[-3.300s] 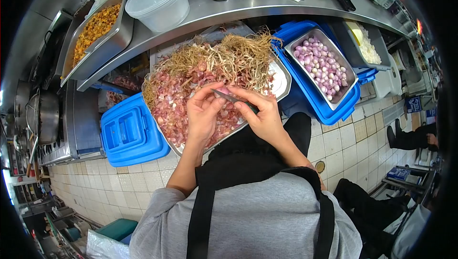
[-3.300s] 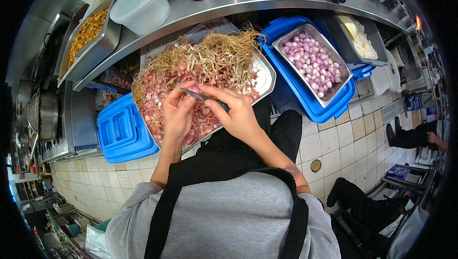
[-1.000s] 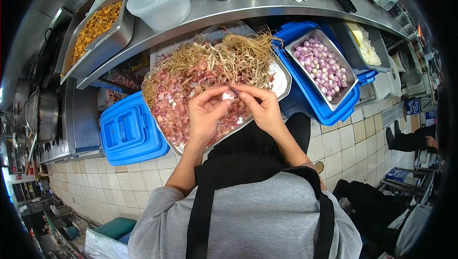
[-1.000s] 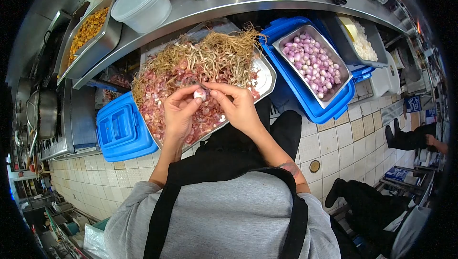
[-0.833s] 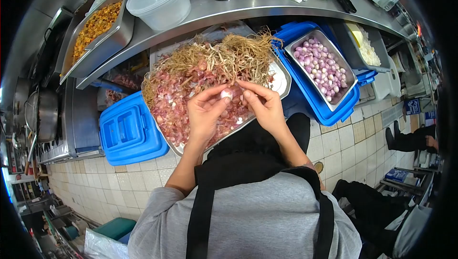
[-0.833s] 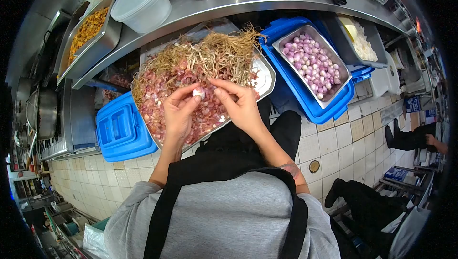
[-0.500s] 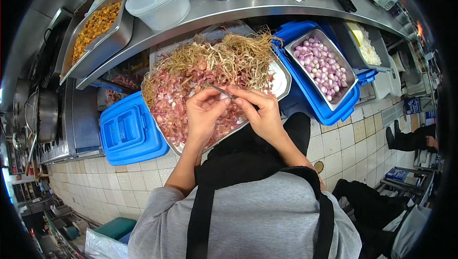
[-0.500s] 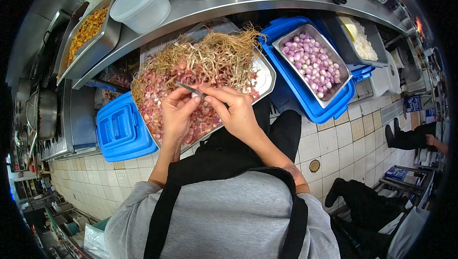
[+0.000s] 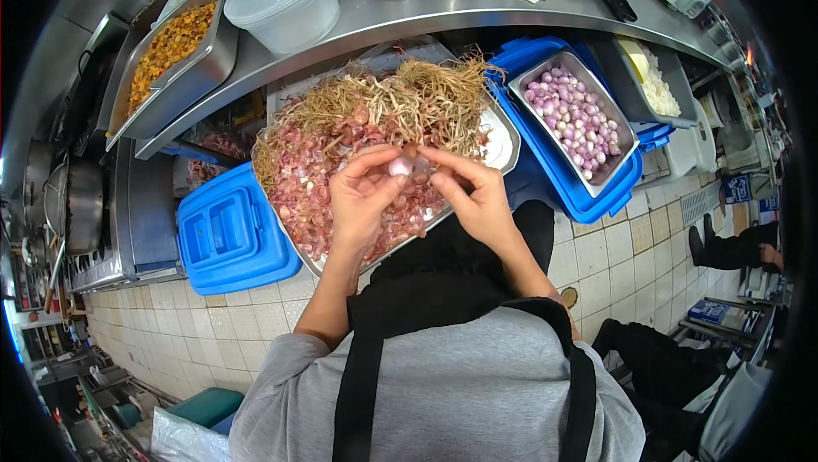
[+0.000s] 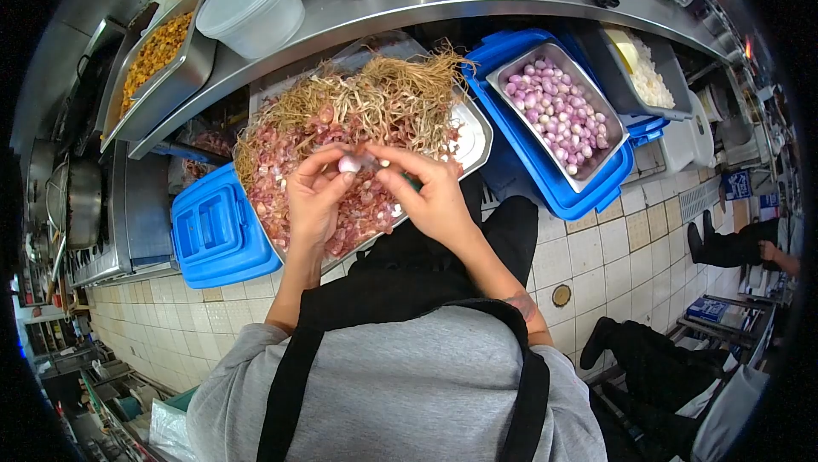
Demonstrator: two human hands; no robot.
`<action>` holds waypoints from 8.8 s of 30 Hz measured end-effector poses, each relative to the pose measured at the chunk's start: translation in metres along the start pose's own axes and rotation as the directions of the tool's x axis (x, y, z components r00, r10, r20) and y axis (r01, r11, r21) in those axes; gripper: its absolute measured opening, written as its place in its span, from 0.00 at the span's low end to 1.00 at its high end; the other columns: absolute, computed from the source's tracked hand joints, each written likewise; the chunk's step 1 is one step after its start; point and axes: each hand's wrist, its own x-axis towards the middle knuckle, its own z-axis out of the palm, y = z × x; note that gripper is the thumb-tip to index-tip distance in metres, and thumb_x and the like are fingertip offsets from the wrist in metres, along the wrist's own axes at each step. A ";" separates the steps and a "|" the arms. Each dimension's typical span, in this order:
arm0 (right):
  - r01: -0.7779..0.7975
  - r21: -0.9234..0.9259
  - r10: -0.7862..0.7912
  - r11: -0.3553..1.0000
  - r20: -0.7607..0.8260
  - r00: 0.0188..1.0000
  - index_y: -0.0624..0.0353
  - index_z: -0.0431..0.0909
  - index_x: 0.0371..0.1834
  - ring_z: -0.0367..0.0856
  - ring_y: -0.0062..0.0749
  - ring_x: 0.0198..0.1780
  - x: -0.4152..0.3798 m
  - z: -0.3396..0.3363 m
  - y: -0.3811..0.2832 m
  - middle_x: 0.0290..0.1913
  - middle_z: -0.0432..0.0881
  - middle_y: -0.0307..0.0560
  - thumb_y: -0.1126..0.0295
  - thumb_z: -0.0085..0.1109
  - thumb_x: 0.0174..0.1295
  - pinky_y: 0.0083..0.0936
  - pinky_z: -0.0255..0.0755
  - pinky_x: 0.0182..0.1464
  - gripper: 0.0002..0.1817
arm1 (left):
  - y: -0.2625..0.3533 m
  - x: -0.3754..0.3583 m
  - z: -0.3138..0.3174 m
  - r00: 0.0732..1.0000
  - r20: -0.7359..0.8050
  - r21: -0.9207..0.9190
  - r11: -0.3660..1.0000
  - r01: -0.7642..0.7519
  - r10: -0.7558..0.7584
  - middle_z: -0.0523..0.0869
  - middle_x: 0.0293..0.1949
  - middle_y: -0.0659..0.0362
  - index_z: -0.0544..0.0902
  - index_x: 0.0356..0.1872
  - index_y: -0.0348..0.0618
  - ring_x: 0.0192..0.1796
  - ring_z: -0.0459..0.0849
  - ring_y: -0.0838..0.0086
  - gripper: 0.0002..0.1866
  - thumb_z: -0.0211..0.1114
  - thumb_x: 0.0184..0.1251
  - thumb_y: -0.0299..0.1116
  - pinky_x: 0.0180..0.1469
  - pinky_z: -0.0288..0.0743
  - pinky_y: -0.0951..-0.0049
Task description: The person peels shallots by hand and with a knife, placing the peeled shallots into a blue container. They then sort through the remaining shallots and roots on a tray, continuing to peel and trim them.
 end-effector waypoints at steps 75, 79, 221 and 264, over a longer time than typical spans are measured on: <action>0.199 -0.078 -0.202 0.977 -0.030 0.979 0.61 0.80 0.49 0.80 0.28 0.31 0.000 0.013 -0.011 0.33 0.83 0.49 0.76 0.58 0.58 0.21 0.72 0.36 0.15 | -0.003 -0.006 0.003 0.982 -0.056 -0.256 0.953 0.162 -0.182 0.84 0.33 0.57 0.80 0.43 0.34 0.29 0.80 0.79 0.11 0.64 0.61 0.26 0.29 0.75 0.83; -0.216 0.399 0.169 0.891 0.150 0.974 0.61 0.78 0.51 0.76 0.18 0.30 -0.002 0.006 -0.009 0.32 0.82 0.41 0.74 0.54 0.63 0.16 0.71 0.34 0.14 | 0.000 -0.007 0.005 0.977 -0.062 -0.266 0.947 0.180 -0.203 0.85 0.33 0.57 0.80 0.43 0.34 0.28 0.80 0.79 0.11 0.65 0.61 0.27 0.29 0.74 0.83; -0.109 -0.064 0.087 0.992 -0.279 0.956 0.62 0.73 0.54 0.78 0.24 0.32 0.007 -0.003 0.066 0.32 0.80 0.43 0.66 0.48 0.68 0.23 0.72 0.37 0.16 | -0.044 0.179 -0.056 0.930 0.195 0.867 0.498 -0.015 -0.312 0.84 0.32 0.63 0.82 0.33 0.39 0.35 0.81 0.78 0.16 0.75 0.46 0.37 0.38 0.74 0.72; -0.283 0.102 0.263 0.954 0.170 0.950 0.59 0.75 0.55 0.76 0.19 0.24 0.024 0.016 0.067 0.22 0.77 0.38 0.65 0.51 0.66 0.19 0.69 0.28 0.17 | -0.029 0.025 -0.017 0.993 -0.117 0.802 0.589 0.105 -0.018 0.81 0.26 0.56 0.81 0.33 0.31 0.28 0.81 0.78 0.09 0.66 0.47 0.19 0.31 0.75 0.78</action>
